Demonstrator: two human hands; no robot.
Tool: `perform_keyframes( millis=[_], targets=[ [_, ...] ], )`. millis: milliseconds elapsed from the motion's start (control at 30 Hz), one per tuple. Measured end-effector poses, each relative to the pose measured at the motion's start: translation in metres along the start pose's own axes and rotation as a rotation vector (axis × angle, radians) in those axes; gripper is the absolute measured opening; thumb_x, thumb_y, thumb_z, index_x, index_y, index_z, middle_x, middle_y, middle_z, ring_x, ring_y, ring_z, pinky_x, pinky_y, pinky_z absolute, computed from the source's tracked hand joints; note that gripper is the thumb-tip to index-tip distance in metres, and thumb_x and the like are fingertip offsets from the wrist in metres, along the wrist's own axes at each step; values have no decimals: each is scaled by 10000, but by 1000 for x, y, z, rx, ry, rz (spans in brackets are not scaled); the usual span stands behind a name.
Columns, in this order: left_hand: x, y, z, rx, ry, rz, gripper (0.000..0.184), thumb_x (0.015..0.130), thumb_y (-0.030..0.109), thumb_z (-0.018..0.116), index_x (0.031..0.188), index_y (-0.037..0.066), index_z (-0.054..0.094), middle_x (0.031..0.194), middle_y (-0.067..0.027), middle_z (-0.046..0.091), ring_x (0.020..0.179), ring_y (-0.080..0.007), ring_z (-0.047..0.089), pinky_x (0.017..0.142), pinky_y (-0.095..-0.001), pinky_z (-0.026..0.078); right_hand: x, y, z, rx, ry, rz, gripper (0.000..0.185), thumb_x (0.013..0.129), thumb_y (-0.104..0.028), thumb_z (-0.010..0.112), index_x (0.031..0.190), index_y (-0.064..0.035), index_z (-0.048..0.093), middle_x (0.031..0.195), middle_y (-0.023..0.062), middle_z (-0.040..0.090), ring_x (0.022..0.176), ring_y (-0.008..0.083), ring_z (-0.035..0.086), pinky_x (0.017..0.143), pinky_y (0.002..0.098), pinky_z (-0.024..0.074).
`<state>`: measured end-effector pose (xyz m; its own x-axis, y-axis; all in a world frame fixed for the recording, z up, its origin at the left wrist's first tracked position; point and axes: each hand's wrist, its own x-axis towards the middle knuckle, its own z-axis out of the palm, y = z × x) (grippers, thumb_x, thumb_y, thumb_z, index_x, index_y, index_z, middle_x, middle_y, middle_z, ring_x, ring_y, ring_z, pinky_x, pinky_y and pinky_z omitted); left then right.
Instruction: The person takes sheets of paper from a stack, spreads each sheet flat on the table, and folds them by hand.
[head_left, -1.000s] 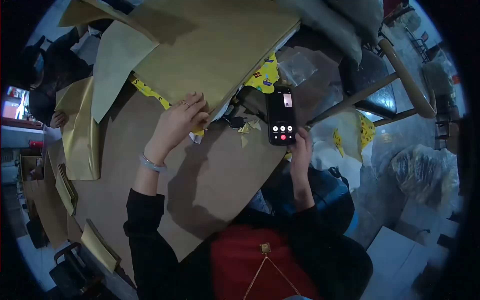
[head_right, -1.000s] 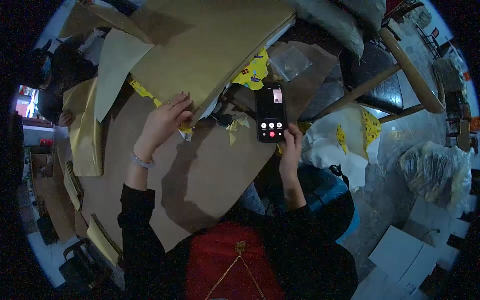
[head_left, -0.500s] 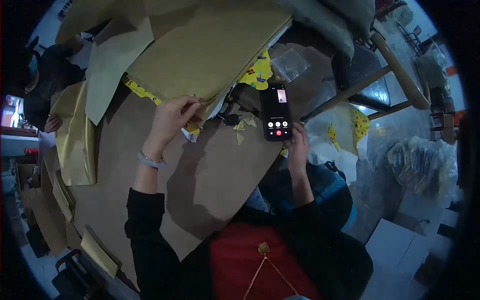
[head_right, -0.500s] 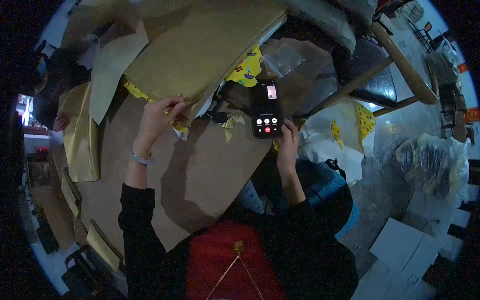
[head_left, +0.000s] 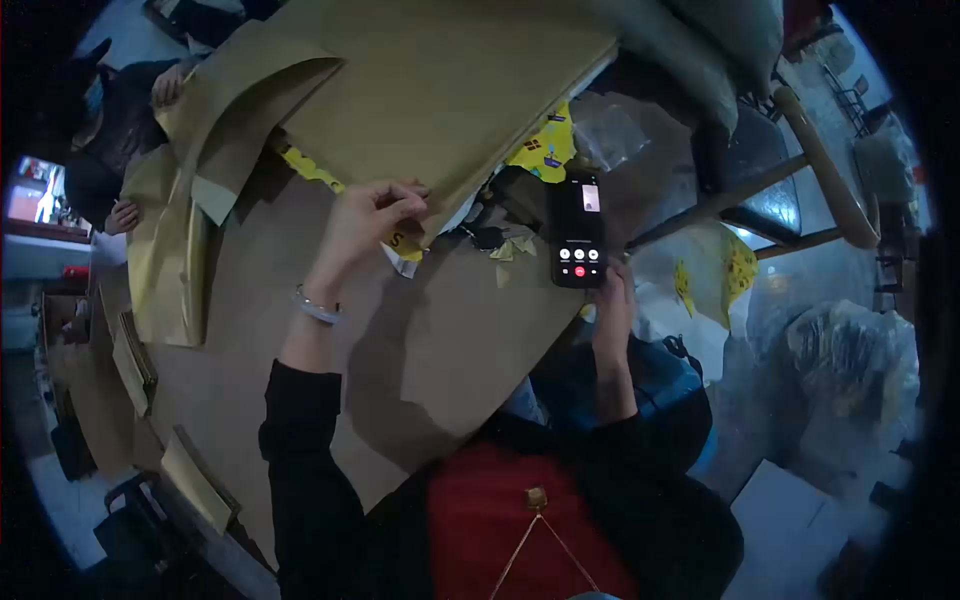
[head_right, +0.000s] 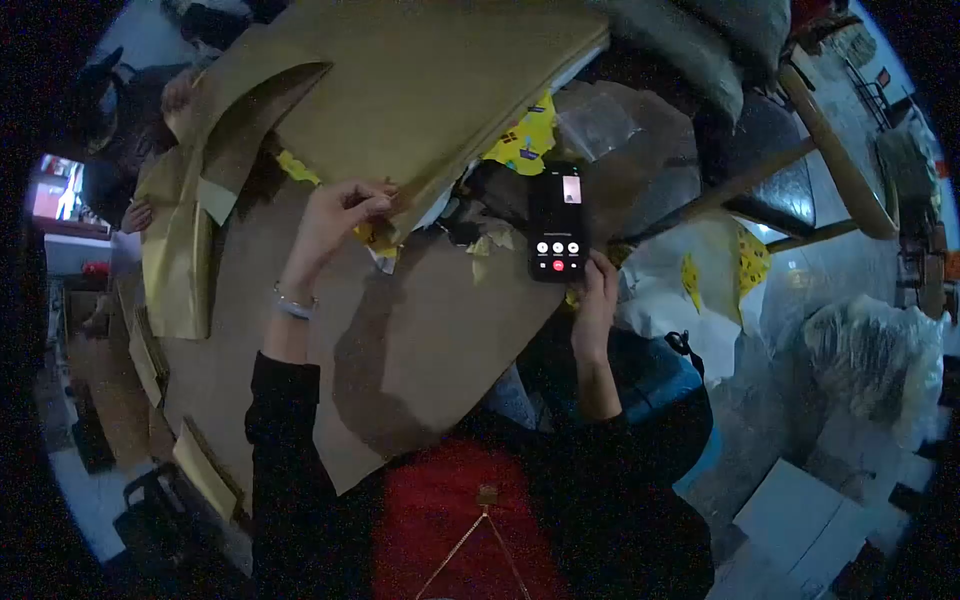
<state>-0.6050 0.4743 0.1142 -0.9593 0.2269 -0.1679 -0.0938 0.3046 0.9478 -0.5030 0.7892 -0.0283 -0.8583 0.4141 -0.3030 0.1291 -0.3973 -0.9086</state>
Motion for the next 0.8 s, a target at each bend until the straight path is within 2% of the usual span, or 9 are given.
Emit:
perform_keyframes(
  millis=[100,133,233,367,433,533,567,633,800],
  targets=[
    [4,-8,0,-91,46,-40,157,881,127,619,917,-26,610,938,-93,676,825,-97,609,718,-238,490,-1,1,1,-20,2,1,287,945,-208,479,1162,-24,517,1102,54,538,954,138,532,817,286,434],
    [6,-9,0,136,104,48,181,897,159,602,938,-16,592,814,-40,650,736,-70,572,632,-226,460,-1,-1,3,-63,26,-13,291,946,-205,479,1169,-21,514,1105,57,537,964,144,529,825,290,431],
    [6,-9,5,229,244,73,201,908,194,588,929,-6,586,742,-6,606,672,-58,527,590,-218,428,-9,-11,7,-181,16,-97,300,951,-205,476,1173,-6,508,1115,74,526,983,159,520,853,293,416],
    [11,-18,8,269,374,109,267,914,255,577,926,-11,579,710,-26,587,637,-62,500,582,-217,410,-5,-16,16,-369,83,-364,258,950,-177,490,1115,18,526,1086,92,519,965,154,510,844,292,411],
    [16,-24,11,68,399,109,265,915,249,573,915,-16,577,695,-22,564,624,-63,485,570,-221,403,-12,-28,30,-547,39,-677,203,933,-138,528,1077,4,547,1093,96,515,989,160,506,830,305,424],
    [25,-35,8,137,444,110,287,913,279,575,909,-8,582,702,-9,558,624,-66,487,573,-228,404,-14,-54,76,-676,-302,-1088,159,825,-59,631,982,-45,608,1022,112,595,945,238,568,802,340,436],
    [24,-34,8,137,441,110,287,913,279,575,909,-8,582,702,-9,558,624,-66,487,573,-228,404,-21,-63,94,-815,-373,-1089,214,748,-31,661,955,-73,627,992,83,620,921,246,583,837,359,420],
    [21,-27,9,132,454,149,290,912,284,572,916,-6,585,681,-8,559,601,-71,490,555,-239,406,-17,-71,129,-861,-612,-1285,235,734,-54,662,964,-94,634,1022,40,617,943,214,583,872,364,405],
    [18,-21,10,73,441,40,305,901,291,603,909,-15,594,682,-2,566,608,-62,506,542,-235,425,12,-52,174,-1015,-821,-1544,232,732,-112,620,964,-113,635,1046,30,614,977,205,580,870,363,421]
  ],
)
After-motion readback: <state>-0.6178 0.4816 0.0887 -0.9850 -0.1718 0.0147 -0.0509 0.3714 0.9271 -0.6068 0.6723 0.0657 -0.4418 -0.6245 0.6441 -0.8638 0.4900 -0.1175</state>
